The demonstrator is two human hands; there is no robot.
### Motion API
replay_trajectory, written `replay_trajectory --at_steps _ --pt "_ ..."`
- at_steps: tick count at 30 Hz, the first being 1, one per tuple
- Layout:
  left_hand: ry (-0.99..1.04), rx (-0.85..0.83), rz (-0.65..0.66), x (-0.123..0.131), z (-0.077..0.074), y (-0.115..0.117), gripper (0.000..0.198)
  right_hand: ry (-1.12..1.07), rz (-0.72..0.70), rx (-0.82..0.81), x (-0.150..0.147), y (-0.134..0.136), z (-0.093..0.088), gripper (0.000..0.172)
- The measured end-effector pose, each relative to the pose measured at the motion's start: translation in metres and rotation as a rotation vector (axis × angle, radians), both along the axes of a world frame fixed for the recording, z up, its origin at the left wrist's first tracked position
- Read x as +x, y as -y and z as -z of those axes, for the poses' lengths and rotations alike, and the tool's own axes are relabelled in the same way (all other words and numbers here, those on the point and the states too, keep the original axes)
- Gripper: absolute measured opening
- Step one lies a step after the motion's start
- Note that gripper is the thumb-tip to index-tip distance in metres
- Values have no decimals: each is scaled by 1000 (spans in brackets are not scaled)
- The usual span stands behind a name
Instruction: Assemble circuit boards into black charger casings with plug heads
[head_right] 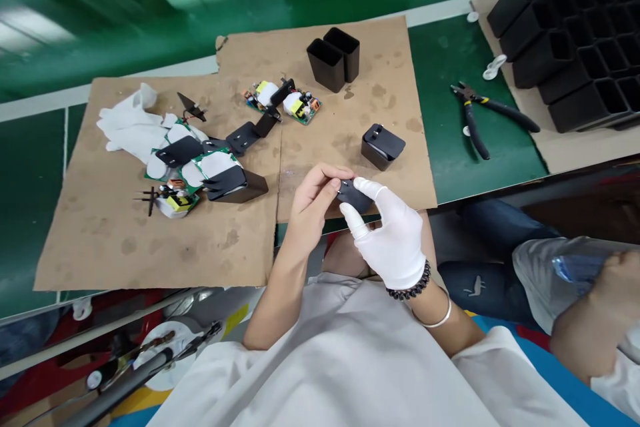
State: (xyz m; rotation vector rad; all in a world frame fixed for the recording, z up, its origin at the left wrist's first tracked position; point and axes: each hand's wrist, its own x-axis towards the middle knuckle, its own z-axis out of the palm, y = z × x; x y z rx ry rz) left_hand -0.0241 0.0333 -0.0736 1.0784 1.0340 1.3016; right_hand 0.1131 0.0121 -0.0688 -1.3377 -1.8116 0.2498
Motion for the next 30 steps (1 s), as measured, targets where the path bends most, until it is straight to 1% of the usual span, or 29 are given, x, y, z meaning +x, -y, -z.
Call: replay_trajectory --at_steps 2,5,7,9,12,15,21,23,26,30 --pt "-10 31 -16 1 0 1 18 -13 -39 59 1 -2 4 30" --pt "16 44 2 0 -1 0 19 1 -123 124 7 -8 15 38" --pt "16 44 25 -2 -2 -3 21 57 -177 156 13 -14 22 42" --pt "16 42 54 -4 -2 -7 23 142 -204 189 17 -19 25 40" --pt "35 50 72 -7 -1 -10 23 270 -209 154 18 -23 21 31" --pt "67 47 59 -8 1 -9 22 324 -180 109 13 -22 15 26" --pt "126 -43 111 -9 2 -5 24 194 -131 184 4 -21 14 21" --pt "163 -98 72 -8 4 -5 25 183 -128 161 4 -22 11 21" --pt "259 -164 -44 -8 8 -5 23 148 -153 120 3 -24 3 24" --pt "362 -205 -134 -8 10 -7 22 126 -109 161 1 -24 0 33"
